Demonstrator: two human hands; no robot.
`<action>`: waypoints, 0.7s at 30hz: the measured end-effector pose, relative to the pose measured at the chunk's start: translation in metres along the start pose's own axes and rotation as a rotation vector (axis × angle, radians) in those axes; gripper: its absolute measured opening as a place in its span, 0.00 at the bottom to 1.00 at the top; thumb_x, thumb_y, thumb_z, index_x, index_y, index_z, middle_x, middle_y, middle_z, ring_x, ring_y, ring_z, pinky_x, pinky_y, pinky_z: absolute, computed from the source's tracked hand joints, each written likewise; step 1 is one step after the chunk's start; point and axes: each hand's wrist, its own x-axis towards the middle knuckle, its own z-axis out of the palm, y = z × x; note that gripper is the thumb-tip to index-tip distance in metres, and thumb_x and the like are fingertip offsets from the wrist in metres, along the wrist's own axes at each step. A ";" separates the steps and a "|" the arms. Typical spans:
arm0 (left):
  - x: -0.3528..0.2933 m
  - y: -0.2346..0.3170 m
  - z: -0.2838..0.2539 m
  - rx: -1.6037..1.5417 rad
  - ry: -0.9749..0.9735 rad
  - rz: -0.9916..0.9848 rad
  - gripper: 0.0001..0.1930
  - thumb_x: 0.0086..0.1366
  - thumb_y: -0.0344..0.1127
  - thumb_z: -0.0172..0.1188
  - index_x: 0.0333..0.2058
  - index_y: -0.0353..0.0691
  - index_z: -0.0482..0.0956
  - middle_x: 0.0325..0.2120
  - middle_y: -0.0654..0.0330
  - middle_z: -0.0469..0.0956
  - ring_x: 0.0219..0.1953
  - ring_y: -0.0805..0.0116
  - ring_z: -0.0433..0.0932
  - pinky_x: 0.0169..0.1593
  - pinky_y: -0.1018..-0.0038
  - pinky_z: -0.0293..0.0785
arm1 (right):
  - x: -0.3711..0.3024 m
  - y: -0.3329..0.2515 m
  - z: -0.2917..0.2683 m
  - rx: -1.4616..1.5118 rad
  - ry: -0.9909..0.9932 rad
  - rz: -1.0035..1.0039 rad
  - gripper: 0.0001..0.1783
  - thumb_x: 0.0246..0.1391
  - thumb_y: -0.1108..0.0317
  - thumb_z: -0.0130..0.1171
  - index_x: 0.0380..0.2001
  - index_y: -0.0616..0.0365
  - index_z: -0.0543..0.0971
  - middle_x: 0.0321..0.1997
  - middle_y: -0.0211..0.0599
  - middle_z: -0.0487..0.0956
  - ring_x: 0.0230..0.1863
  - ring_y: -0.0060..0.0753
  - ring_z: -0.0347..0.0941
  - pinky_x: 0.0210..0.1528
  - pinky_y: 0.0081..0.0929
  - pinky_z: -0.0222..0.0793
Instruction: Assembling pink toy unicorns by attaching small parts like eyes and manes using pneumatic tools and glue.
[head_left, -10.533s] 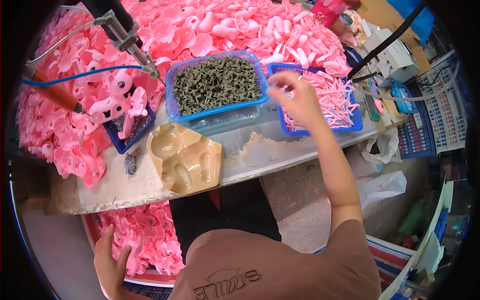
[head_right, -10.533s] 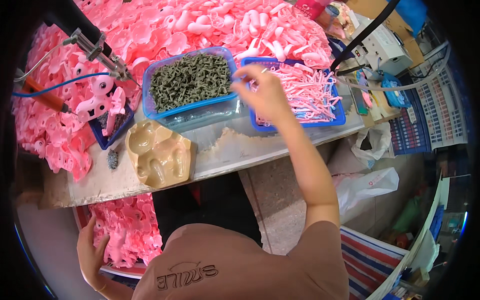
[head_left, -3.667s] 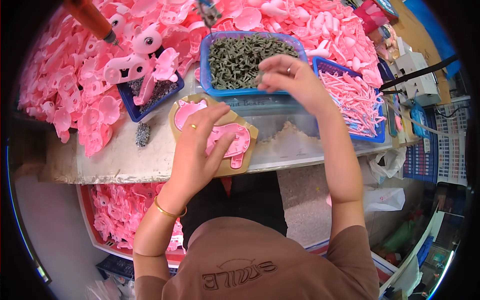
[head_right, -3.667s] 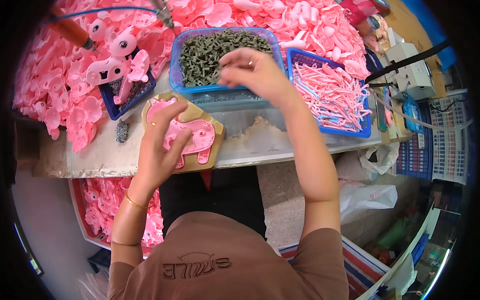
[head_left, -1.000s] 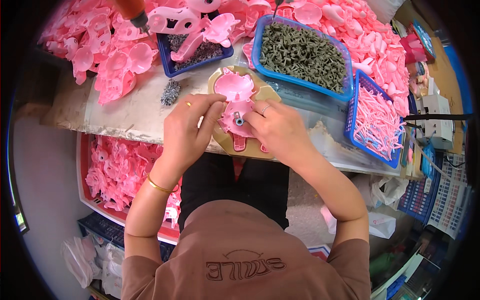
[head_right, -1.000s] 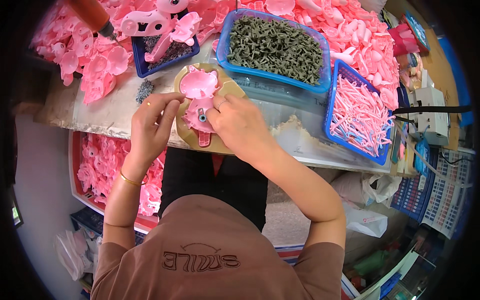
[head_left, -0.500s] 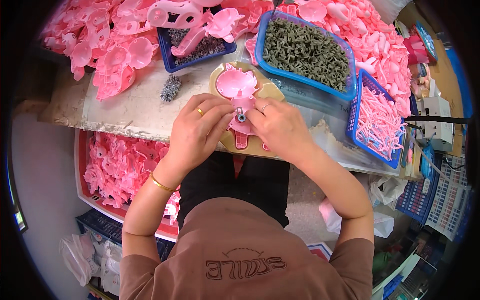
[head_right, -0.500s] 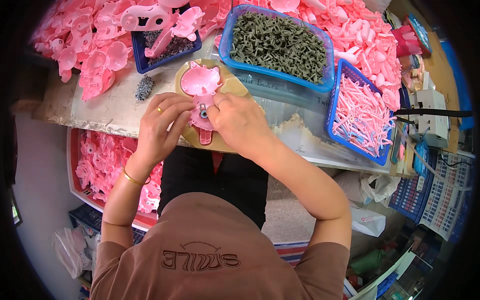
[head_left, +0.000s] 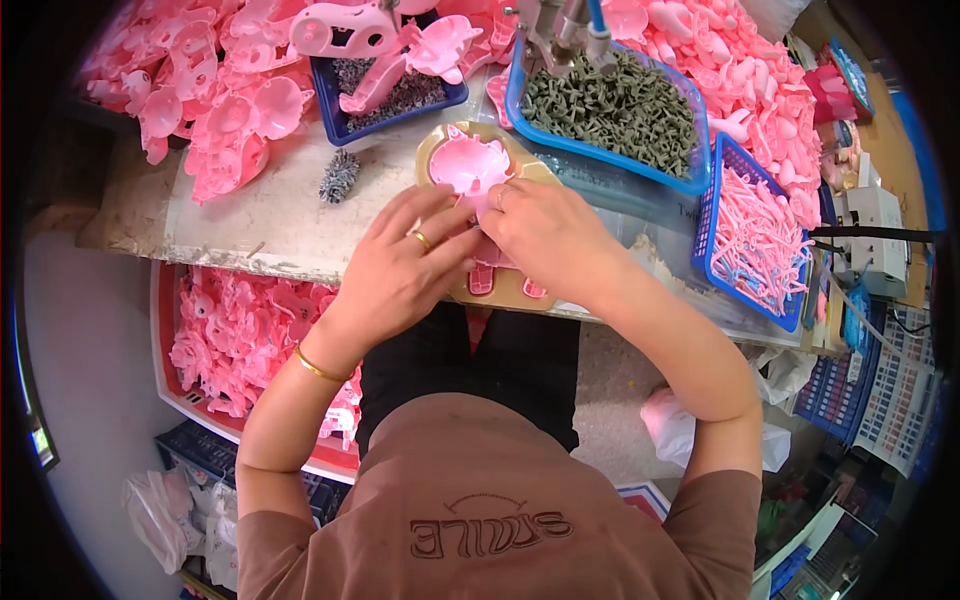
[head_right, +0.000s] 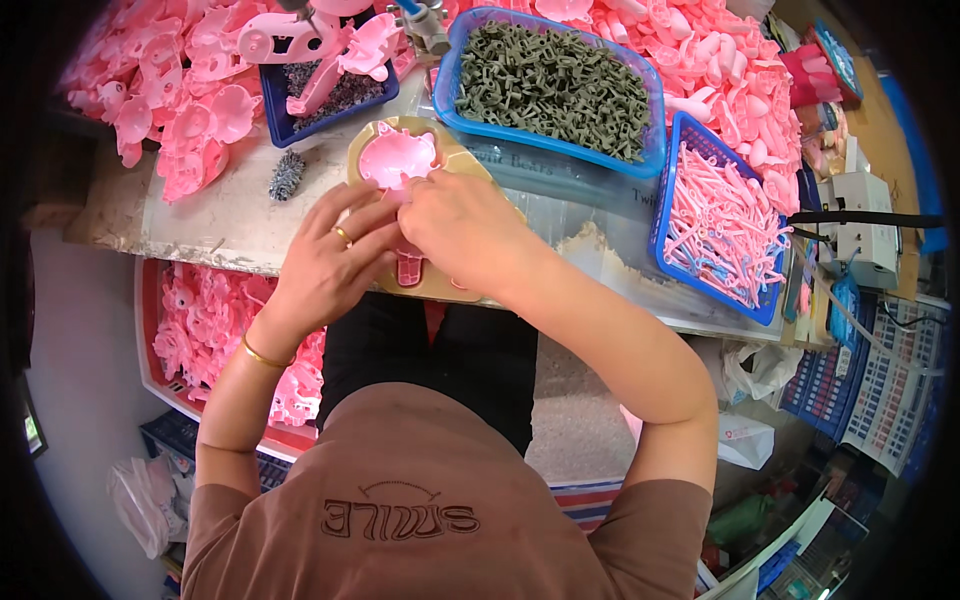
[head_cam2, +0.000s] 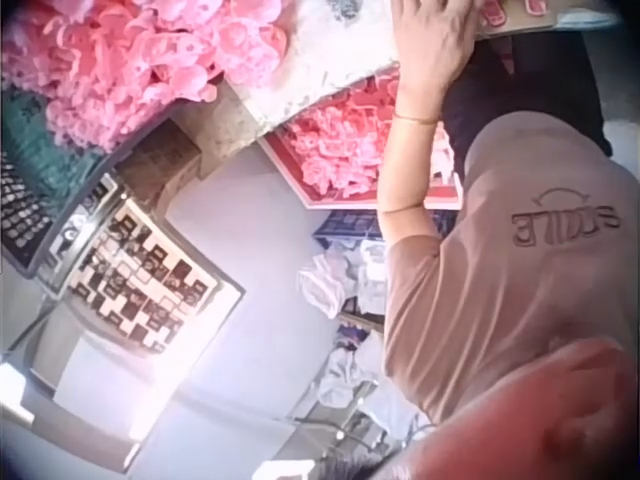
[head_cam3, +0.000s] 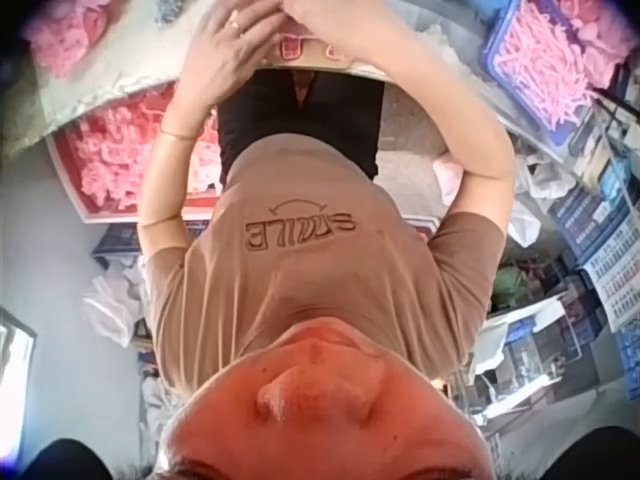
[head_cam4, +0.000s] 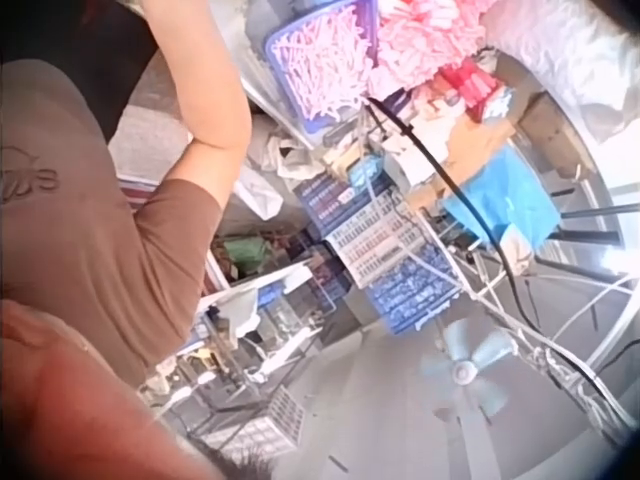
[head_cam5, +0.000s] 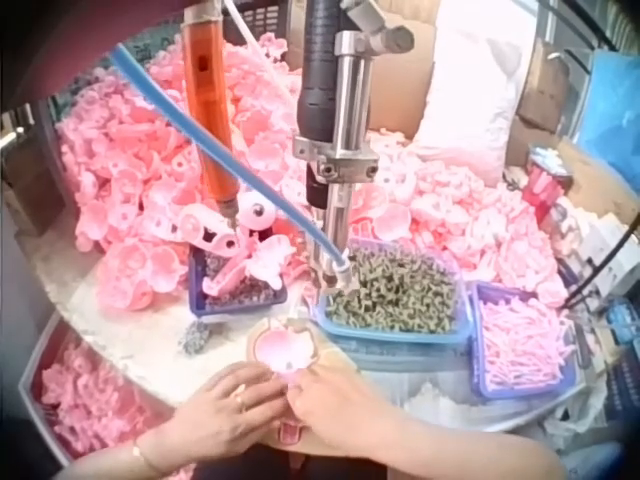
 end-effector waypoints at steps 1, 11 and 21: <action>0.000 0.000 0.001 0.059 -0.051 0.044 0.13 0.59 0.36 0.65 0.42 0.42 0.80 0.49 0.59 0.77 0.56 0.56 0.72 0.61 0.59 0.69 | -0.003 0.001 0.003 0.027 0.056 0.006 0.07 0.47 0.72 0.59 0.32 0.59 0.80 0.39 0.39 0.77 0.44 0.41 0.76 0.43 0.37 0.76; -0.004 0.002 0.005 0.033 -0.104 0.026 0.16 0.62 0.42 0.63 0.45 0.43 0.79 0.48 0.60 0.75 0.59 0.55 0.69 0.66 0.55 0.62 | -0.045 0.003 0.003 0.196 0.341 0.236 0.09 0.43 0.68 0.68 0.30 0.54 0.80 0.33 0.31 0.75 0.36 0.37 0.73 0.36 0.34 0.72; -0.003 0.001 0.010 0.029 -0.091 -0.021 0.16 0.61 0.41 0.64 0.46 0.44 0.79 0.50 0.58 0.74 0.60 0.53 0.68 0.68 0.52 0.60 | -0.043 0.007 0.006 0.195 0.374 0.299 0.06 0.43 0.69 0.68 0.25 0.55 0.80 0.27 0.32 0.74 0.34 0.37 0.74 0.35 0.34 0.71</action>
